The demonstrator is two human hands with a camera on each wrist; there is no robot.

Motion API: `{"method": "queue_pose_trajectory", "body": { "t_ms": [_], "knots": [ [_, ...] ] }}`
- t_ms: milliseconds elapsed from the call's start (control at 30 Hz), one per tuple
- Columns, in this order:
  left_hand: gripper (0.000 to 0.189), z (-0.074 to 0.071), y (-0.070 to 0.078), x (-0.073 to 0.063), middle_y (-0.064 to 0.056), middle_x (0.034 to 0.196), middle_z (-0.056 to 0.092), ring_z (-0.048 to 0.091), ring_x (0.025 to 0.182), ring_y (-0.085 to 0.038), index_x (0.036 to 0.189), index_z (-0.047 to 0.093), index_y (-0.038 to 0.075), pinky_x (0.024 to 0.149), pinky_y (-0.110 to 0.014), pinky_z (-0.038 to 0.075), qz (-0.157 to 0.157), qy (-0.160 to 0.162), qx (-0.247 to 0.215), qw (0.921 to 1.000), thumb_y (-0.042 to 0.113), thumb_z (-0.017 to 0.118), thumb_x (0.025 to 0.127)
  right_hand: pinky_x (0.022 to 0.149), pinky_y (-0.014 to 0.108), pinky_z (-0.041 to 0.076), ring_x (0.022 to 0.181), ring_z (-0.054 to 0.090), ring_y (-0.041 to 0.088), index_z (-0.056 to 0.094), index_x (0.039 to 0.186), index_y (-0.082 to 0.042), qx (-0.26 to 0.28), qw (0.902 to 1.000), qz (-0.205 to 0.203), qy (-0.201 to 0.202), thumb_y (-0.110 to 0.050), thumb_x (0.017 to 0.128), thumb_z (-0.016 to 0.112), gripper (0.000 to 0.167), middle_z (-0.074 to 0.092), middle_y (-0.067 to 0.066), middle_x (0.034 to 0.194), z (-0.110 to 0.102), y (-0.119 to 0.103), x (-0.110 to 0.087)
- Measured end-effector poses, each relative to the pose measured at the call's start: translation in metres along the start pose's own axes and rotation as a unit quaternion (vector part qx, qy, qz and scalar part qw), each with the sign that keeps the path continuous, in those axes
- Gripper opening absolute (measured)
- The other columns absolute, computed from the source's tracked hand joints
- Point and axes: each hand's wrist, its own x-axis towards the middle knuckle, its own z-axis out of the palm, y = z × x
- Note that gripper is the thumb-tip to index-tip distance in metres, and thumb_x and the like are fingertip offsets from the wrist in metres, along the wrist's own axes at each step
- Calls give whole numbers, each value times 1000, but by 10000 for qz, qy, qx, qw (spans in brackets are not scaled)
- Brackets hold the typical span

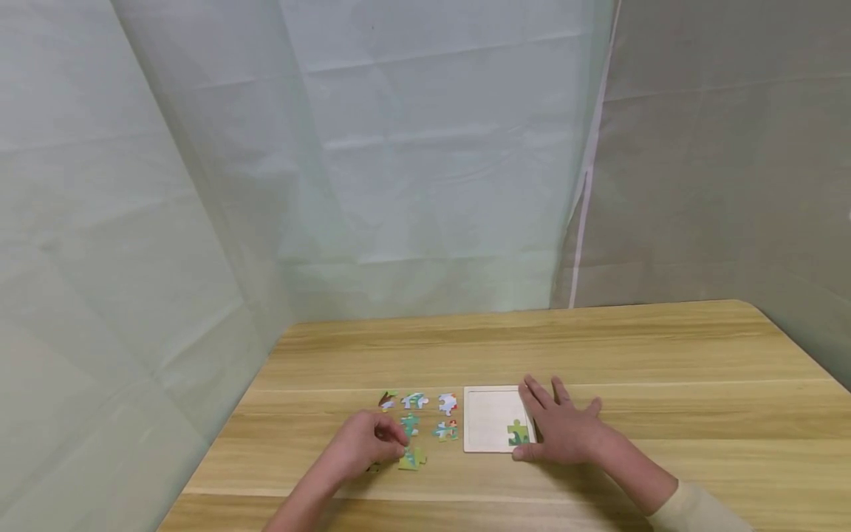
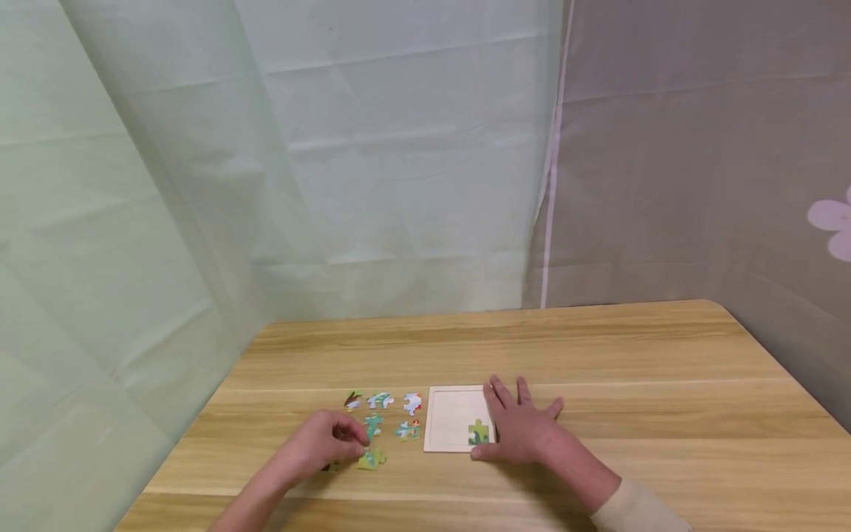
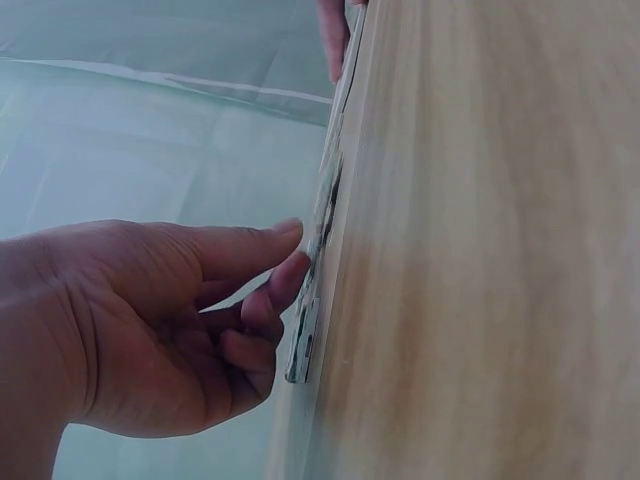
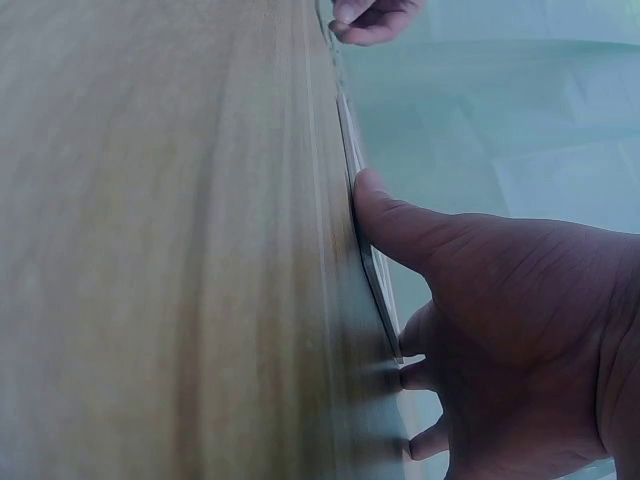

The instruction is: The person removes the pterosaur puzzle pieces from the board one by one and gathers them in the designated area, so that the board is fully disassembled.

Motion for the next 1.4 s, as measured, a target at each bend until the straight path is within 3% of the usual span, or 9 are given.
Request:
{"method": "queue_pose_trajectory", "body": {
  "t_ms": [167, 500, 733, 1100, 1400],
  "knots": [
    [11, 3, 5, 1, 0, 81, 60, 53, 72, -17, 88, 72, 9, 57, -25, 44, 108, 131, 62, 9998, 5, 80, 82, 82, 93, 13, 145, 15, 55, 26, 158, -3, -30, 10000, -27, 17, -70, 82, 67, 110, 19, 15, 166, -1, 0, 0],
    [8, 22, 24, 17, 6, 78, 61, 54, 70, -12, 87, 73, 9, 60, -24, 43, 860, 82, 369, 9956, 7, 80, 83, 81, 93, 13, 145, 15, 55, 26, 158, -2, 7, 10000, -40, 33, -70, 81, 68, 111, 20, 15, 166, 0, -1, 2],
    [10, 37, 36, 28, 5, 79, 62, 55, 71, -12, 90, 73, 7, 60, -23, 45, 953, -27, 110, 9954, 7, 80, 83, 81, 93, 13, 146, 15, 55, 27, 158, -3, 3, 10000, -36, 14, -70, 81, 68, 111, 19, 15, 166, 1, -4, 5],
    [12, 72, 56, 51, 7, 72, 60, 53, 63, -5, 90, 72, 7, 56, -22, 44, 1117, -218, 103, 9934, 4, 80, 81, 82, 93, 14, 145, 17, 55, 29, 157, -3, -14, 10000, 69, 30, -70, 79, 70, 111, 22, 14, 165, 0, -8, 6],
    [21, 94, 73, 63, 7, 72, 61, 55, 61, -4, 95, 72, 6, 59, -21, 46, 1190, -417, 15, 9920, -1, 82, 79, 81, 93, 14, 145, 17, 56, 30, 157, -2, 6, 10000, 8, 42, -70, 80, 70, 110, 22, 15, 165, -1, -8, 6]
  ]
}}
